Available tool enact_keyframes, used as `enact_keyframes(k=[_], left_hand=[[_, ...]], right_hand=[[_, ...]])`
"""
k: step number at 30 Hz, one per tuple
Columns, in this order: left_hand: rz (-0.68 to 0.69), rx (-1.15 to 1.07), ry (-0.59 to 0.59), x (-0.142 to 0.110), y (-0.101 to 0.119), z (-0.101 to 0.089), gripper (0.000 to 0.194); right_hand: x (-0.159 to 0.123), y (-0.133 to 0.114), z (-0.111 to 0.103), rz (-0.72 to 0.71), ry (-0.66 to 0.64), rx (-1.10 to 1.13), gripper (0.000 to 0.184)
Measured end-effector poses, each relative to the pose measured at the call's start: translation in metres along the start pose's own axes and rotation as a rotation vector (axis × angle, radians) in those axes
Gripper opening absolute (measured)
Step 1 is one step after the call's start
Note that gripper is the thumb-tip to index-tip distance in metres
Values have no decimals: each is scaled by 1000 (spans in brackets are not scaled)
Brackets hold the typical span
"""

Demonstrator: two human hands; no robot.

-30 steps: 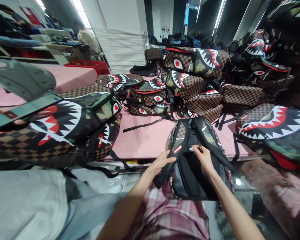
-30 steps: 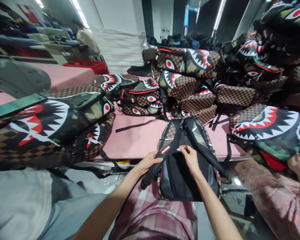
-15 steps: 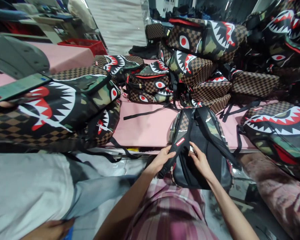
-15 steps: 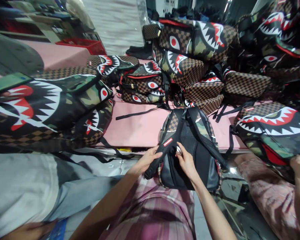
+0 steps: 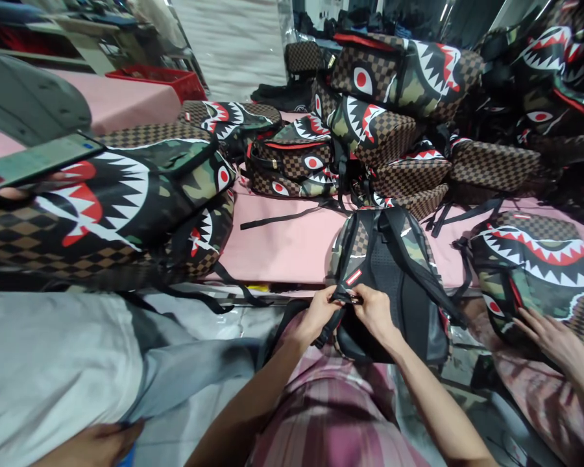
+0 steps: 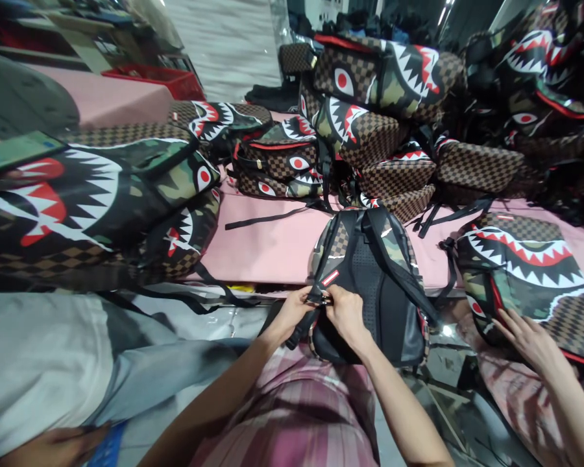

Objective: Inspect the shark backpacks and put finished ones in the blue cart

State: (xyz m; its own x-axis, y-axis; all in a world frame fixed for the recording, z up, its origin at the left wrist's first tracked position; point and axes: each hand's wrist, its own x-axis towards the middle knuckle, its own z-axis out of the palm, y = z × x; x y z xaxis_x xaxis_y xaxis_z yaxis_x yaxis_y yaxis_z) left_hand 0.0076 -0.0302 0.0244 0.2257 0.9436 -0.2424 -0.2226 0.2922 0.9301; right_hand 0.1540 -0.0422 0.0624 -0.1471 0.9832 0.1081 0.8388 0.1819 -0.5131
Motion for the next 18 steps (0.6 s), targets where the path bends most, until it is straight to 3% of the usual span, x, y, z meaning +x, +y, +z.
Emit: enact_keyframes(k=[6, 12, 15, 18], left_hand=[[-67, 10, -13, -1, 10, -2, 24], [-134, -112, -44, -3, 12, -3, 33], [-138, -154, -58, -3, 14, -1, 36], [-110, -168, -59, -2, 16, 1, 33]], right_hand=[[7, 22, -12, 156, 192, 477, 22], [16, 34, -9, 141, 276, 505, 20], [11, 32, -2, -24, 204, 487, 15], [11, 28, 3, -260, 79, 369, 26]])
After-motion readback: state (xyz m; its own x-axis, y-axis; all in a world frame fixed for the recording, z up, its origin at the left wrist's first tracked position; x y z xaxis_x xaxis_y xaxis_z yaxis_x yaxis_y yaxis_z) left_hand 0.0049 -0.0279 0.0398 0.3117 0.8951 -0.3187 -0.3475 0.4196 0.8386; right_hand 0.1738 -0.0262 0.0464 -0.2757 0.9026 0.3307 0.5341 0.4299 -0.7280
